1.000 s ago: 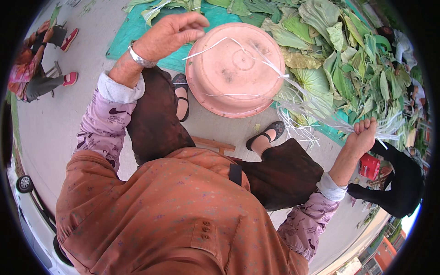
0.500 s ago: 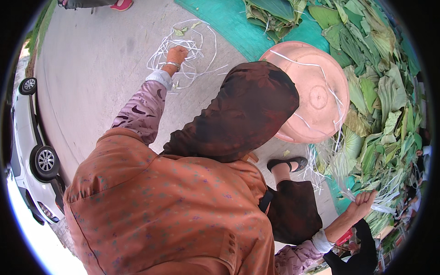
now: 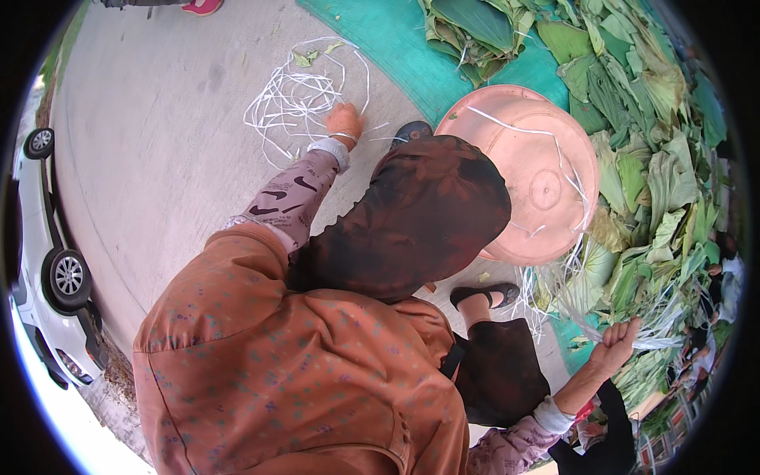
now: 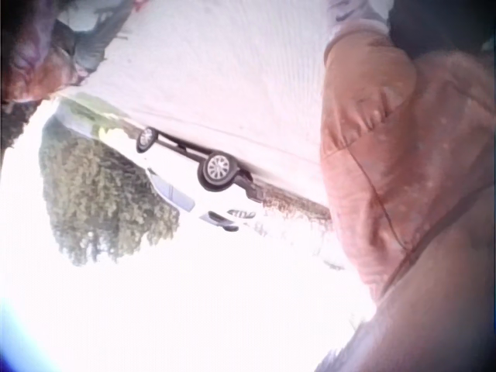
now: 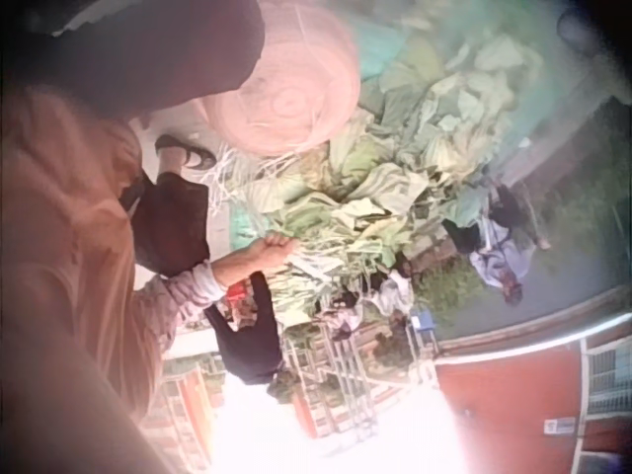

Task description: The person sits on a low stool and assembles a craft item using large green leaves and white string. They place a leaf inside a pink plastic basin, secure it with string, and then repeatedly pull and tie white string strands around the basin to form a net-like structure.

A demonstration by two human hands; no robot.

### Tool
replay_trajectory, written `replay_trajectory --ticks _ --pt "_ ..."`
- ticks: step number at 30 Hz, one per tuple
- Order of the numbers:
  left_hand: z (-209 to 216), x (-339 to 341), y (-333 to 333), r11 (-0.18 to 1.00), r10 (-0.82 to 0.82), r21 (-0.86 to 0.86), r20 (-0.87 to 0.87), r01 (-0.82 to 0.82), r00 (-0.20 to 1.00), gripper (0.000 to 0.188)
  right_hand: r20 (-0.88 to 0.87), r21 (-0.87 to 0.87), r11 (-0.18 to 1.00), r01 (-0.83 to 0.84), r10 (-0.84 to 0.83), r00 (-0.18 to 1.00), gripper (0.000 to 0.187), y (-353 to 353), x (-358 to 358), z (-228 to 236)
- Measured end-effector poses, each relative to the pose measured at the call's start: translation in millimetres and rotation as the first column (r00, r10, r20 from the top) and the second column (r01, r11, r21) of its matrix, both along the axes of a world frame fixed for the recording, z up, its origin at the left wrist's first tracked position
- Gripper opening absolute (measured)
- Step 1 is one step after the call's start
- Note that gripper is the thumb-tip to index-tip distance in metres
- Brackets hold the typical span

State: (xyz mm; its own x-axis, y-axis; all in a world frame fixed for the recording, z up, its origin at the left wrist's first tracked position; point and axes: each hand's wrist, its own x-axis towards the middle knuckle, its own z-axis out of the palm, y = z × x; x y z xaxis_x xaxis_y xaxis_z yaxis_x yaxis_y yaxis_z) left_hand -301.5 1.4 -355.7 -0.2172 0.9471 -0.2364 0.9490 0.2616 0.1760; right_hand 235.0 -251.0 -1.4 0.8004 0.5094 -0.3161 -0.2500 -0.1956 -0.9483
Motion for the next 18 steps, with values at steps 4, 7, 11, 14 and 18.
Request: replay_trajectory --ticks 4,7,11,14,18 --pt "-18.3 13.3 12.5 0.999 -0.020 -0.036 -0.021 0.019 1.000 0.020 0.027 -0.012 1.000 0.018 -0.018 0.999 0.017 -0.2 -7.1 5.1" --pt "0.6 29.1 34.3 0.986 0.165 -0.061 0.501 -0.155 0.850 0.015 -0.058 0.055 0.998 -0.013 0.016 0.998 0.017 -2.8 -5.8 7.8" --pt "96.1 63.7 72.0 0.978 0.203 -0.195 0.971 -0.068 0.129 0.012 -0.185 0.109 0.993 -0.041 0.061 0.981 0.016 -0.7 -21.7 14.5" --pt "223.6 98.5 78.4 0.982 0.046 -0.053 0.998 0.181 0.038 0.013 -0.249 0.136 0.981 -0.135 0.165 0.954 0.017 6.4 -42.2 21.3" --pt "344.9 157.1 58.9 0.851 -0.137 0.154 0.988 0.502 -0.071 0.014 -0.286 0.198 0.953 -0.230 0.280 0.916 0.020 19.5 -69.6 31.3"
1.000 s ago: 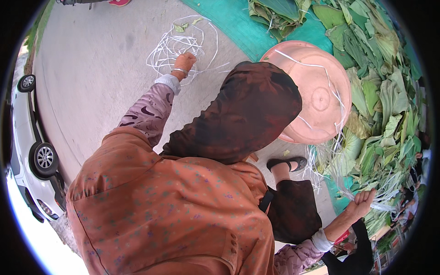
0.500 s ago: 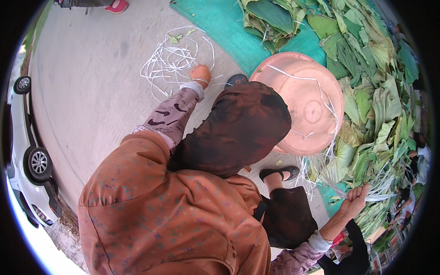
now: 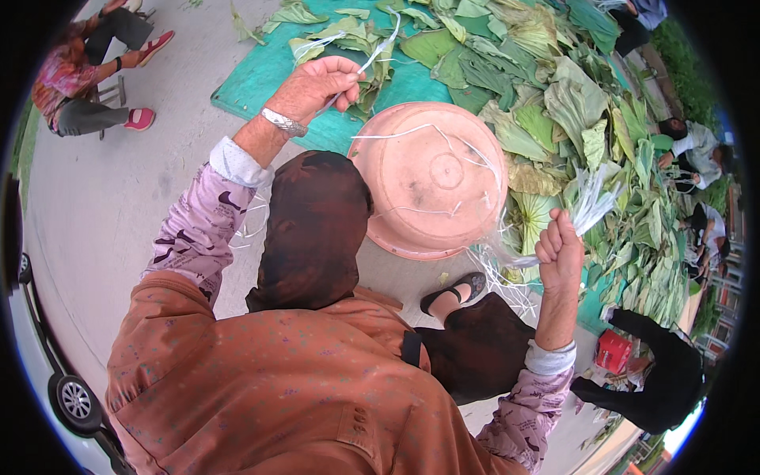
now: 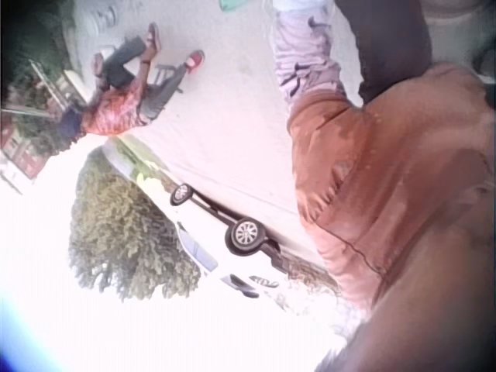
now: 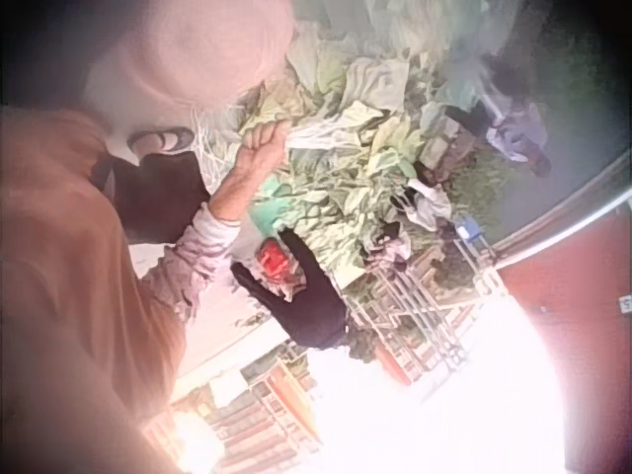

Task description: The person sits on a low stool and assembles a craft item using large green leaves and white string. They place a leaf inside a pink plastic basin, secure it with string, and then repeatedly pull and tie white string strands around the basin to form a net-like structure.

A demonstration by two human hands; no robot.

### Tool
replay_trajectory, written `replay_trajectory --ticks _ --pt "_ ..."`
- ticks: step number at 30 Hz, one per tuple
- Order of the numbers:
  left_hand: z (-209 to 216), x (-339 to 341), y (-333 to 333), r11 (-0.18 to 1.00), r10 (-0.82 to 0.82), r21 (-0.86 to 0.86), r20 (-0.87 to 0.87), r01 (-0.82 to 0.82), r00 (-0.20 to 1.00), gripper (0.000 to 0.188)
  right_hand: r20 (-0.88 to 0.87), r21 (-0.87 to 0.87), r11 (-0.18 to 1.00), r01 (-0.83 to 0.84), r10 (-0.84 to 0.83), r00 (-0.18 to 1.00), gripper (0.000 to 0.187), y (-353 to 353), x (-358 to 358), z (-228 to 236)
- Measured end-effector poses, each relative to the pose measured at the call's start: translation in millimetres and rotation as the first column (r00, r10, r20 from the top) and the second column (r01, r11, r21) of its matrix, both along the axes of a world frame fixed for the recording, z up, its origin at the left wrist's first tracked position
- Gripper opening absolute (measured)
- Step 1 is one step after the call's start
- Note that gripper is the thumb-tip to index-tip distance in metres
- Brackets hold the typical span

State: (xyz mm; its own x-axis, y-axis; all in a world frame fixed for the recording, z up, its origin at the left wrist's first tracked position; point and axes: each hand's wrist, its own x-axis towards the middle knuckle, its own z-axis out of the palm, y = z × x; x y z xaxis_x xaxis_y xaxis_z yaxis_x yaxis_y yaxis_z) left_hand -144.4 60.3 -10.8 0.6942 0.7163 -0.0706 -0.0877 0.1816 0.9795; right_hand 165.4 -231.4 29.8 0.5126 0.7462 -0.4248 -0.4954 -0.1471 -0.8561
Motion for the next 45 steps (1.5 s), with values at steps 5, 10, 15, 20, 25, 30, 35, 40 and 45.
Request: replay_trajectory --ticks 5,10,15,20,25,30,35,40,45 --pt "63.2 79.7 -77.8 0.935 -0.340 0.068 -0.105 0.347 0.935 0.016 -0.156 0.124 0.989 -0.083 0.102 0.982 0.029 10.5 -17.8 -1.4" --pt "23.7 124.1 -147.0 0.881 -0.471 -0.022 -0.126 0.472 0.873 0.011 -0.143 0.157 0.982 -0.103 0.126 0.982 0.037 17.3 -39.0 8.9" --pt "15.0 130.9 -169.4 0.832 -0.526 0.075 -0.202 0.549 0.826 0.010 -0.043 0.247 0.964 -0.099 0.112 0.993 0.029 3.6 -16.8 -0.3" --pt "6.9 135.0 -173.6 0.818 -0.556 0.043 -0.198 0.574 0.807 0.009 -0.100 0.317 0.949 0.002 0.031 0.994 0.029 -0.9 -10.2 5.6" --pt "13.6 136.6 -174.0 0.823 -0.558 0.006 -0.177 0.568 0.811 0.009 -0.147 0.331 0.943 0.024 0.027 0.989 0.033 0.2 -15.3 10.7" --pt "17.1 134.7 -169.7 0.815 -0.553 0.045 -0.238 0.578 0.798 0.011 -0.197 0.446 0.894 -0.050 0.153 0.968 0.023 1.7 -8.4 5.2" --pt "16.1 118.5 -141.8 0.664 -0.463 0.509 -0.294 0.547 0.836 0.014 -0.183 0.437 0.893 0.108 -0.029 0.983 0.017 -9.9 19.7 13.3" --pt "34.4 52.0 -57.5 0.745 -0.160 0.584 -0.312 0.322 0.936 0.015 0.176 0.368 0.843 0.393 -0.478 0.860 0.016 -62.0 63.5 27.5" --pt "-53.1 -60.3 21.0 0.785 0.244 0.617 -0.388 0.054 0.889 0.015 0.342 0.319 0.740 0.592 -0.673 0.656 0.014 -107.4 100.5 25.4"
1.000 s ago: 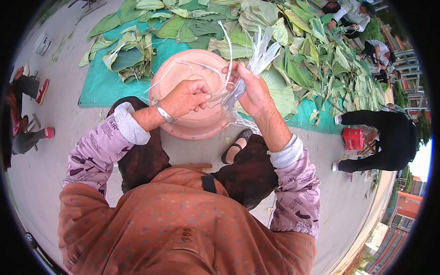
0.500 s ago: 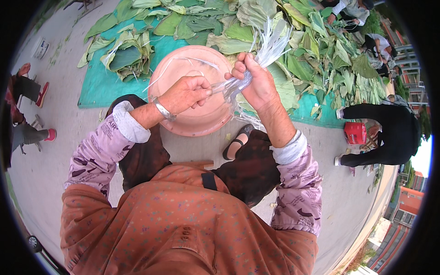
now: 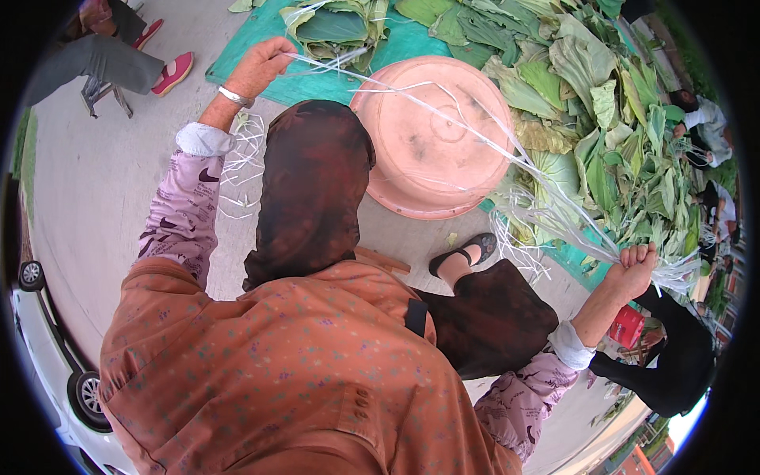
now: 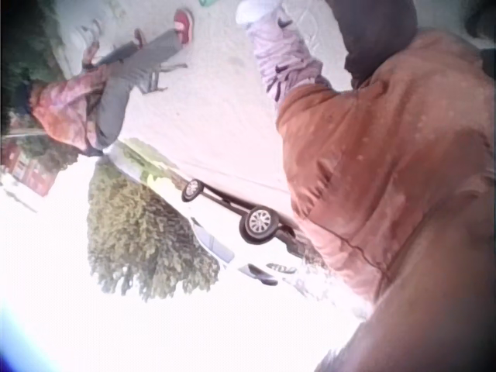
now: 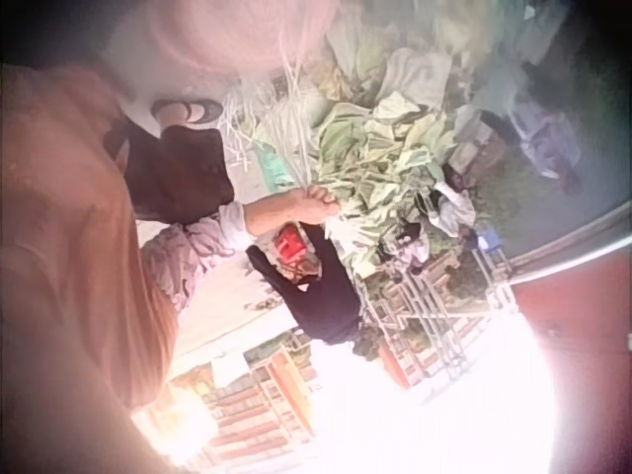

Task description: The person sits on a low stool and assembles a craft item using large green leaves and white string. They place a leaf inside a pink plastic basin, secure it with string, and then repeatedly pull and tie white string strands around the basin to form a net-like structure.

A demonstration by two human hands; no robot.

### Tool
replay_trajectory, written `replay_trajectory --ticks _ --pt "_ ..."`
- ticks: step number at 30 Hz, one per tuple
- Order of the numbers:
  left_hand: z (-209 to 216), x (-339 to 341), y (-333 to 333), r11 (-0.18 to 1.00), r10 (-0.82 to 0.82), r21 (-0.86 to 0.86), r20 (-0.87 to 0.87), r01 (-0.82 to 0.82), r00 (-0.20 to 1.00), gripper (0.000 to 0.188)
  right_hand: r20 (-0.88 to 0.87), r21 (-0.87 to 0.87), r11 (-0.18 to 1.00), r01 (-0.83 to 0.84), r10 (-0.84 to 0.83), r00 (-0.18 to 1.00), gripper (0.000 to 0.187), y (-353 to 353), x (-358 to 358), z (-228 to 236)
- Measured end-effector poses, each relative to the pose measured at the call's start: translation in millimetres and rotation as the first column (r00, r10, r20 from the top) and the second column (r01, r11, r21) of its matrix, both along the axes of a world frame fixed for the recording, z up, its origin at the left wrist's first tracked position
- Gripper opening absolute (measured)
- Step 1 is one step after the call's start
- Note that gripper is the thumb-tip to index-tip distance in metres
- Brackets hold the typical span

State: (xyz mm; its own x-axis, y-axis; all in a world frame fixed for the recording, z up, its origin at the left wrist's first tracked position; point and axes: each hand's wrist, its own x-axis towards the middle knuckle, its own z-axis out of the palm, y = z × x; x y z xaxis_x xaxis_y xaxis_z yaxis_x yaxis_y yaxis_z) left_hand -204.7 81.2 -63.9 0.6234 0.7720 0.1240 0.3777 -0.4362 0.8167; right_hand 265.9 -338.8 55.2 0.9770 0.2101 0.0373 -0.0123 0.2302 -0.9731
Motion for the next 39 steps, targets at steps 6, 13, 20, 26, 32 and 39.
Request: replay_trajectory --ticks 6,13,20,26,32,39 --pt "-123.7 -126.5 20.7 0.856 0.409 -0.268 -0.172 -0.442 0.896 0.017 0.216 -0.094 0.964 0.250 -0.225 0.950 0.013 -13.8 12.3 14.4" --pt "-198.7 -189.7 -18.6 0.687 0.664 0.255 -0.602 -0.680 0.444 0.019 0.348 -0.164 0.829 0.534 -0.458 0.818 0.018 -23.8 24.9 12.4" --pt "-281.4 -142.6 -82.1 0.860 0.439 0.124 -0.674 -0.495 0.594 0.012 0.247 -0.351 0.899 0.262 -0.181 0.952 0.021 6.2 17.4 -9.6" --pt "-295.7 -93.1 -112.2 0.880 0.474 0.354 -0.709 -0.318 0.522 0.013 0.178 -0.390 0.905 0.171 -0.108 0.978 0.022 26.6 -4.4 -10.8" --pt "-307.8 -102.8 -117.2 0.875 0.482 0.402 -0.680 -0.269 0.553 0.012 0.146 -0.371 0.916 0.152 -0.104 0.984 0.023 30.7 2.8 -20.1" --pt "-305.7 -103.5 -120.4 0.855 0.518 0.421 -0.679 -0.303 0.520 0.012 0.119 -0.353 0.932 0.082 -0.042 0.992 0.022 34.7 -1.3 -18.5"
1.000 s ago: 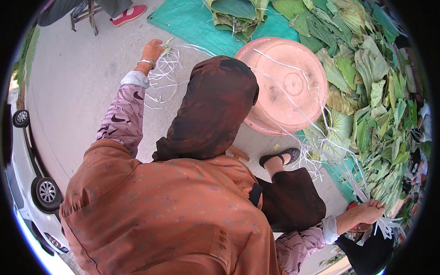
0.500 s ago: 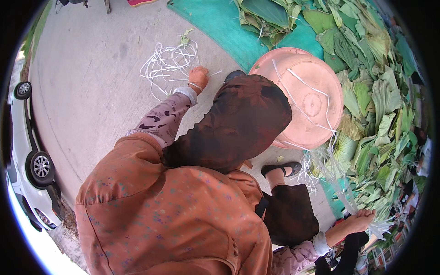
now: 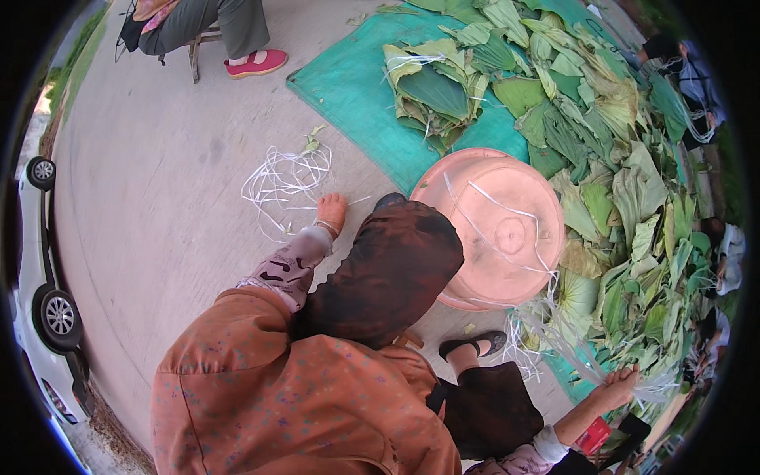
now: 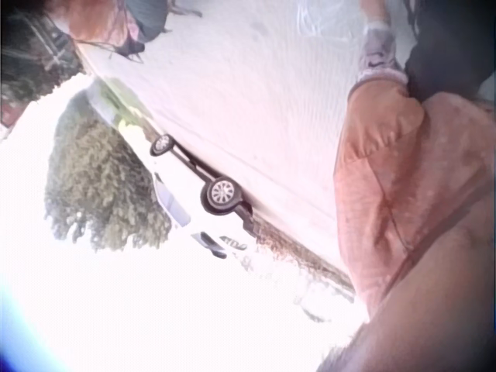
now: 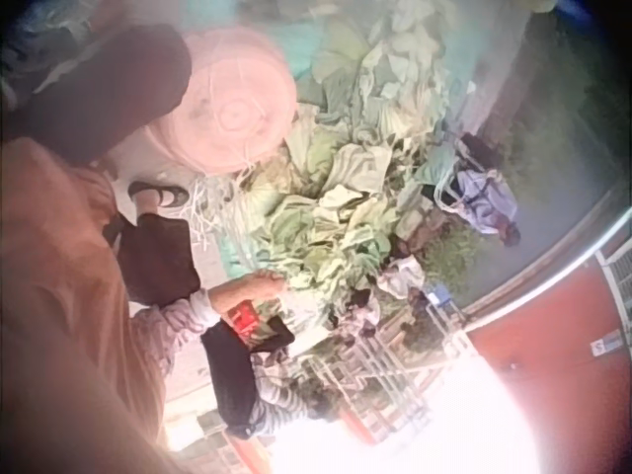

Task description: The person sits on a low stool and assembles a craft item using large green leaves and white string. They place a leaf inside a pink plastic basin, secure it with string, and then repeatedly pull and tie white string strands around the basin to form a net-like structure.

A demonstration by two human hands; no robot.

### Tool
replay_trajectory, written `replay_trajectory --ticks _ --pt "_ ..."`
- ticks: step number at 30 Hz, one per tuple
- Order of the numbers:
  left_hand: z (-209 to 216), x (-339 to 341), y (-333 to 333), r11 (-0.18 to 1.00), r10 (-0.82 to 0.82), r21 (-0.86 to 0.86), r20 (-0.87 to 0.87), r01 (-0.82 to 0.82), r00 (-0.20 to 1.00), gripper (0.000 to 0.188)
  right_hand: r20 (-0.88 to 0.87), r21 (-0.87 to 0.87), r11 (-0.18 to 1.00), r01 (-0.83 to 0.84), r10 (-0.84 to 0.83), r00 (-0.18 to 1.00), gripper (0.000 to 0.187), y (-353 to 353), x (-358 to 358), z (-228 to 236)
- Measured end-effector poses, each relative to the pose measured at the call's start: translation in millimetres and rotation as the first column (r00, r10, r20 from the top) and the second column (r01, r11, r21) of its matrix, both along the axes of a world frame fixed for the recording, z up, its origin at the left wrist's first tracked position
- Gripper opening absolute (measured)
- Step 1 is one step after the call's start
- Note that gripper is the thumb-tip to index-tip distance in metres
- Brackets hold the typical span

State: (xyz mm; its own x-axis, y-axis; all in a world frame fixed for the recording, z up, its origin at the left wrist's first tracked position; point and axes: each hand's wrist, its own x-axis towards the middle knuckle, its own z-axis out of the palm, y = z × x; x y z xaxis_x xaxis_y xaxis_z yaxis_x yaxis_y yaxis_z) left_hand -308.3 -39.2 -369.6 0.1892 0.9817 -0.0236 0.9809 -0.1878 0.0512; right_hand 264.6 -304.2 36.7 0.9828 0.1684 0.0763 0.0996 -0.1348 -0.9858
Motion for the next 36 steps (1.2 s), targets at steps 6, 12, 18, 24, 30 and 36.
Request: replay_trajectory --ticks 6,12,18,24,30,36 --pt "7.1 6.1 7.5 0.992 -0.095 -0.094 -0.127 0.084 0.987 0.014 0.021 0.004 1.000 -0.012 0.012 1.000 0.021 -1.9 -13.7 5.8" --pt "-2.1 1.6 0.8 0.997 0.066 -0.051 0.016 -0.065 0.998 0.013 -0.008 0.017 1.000 -0.020 0.021 1.000 0.021 -14.2 -9.4 4.7" --pt "14.2 7.4 -15.9 0.968 0.247 -0.168 0.528 -0.185 0.813 0.008 -0.041 0.030 0.999 -0.040 0.041 0.998 0.018 -14.1 -1.9 -0.5" --pt "66.6 33.5 3.2 0.919 0.389 -0.394 0.905 -0.007 0.169 0.003 -0.092 0.076 0.994 -0.075 0.082 0.992 0.017 10.6 -20.1 5.2" --pt "238.5 92.5 65.1 0.873 0.400 -0.383 0.917 0.302 0.006 0.009 -0.186 0.263 0.924 -0.277 0.330 0.925 0.015 9.9 -19.9 5.5" --pt "384.4 191.2 65.9 0.712 0.270 -0.205 0.963 0.672 0.008 0.018 -0.258 0.404 0.801 -0.442 0.563 0.785 0.016 45.5 -80.7 16.5"
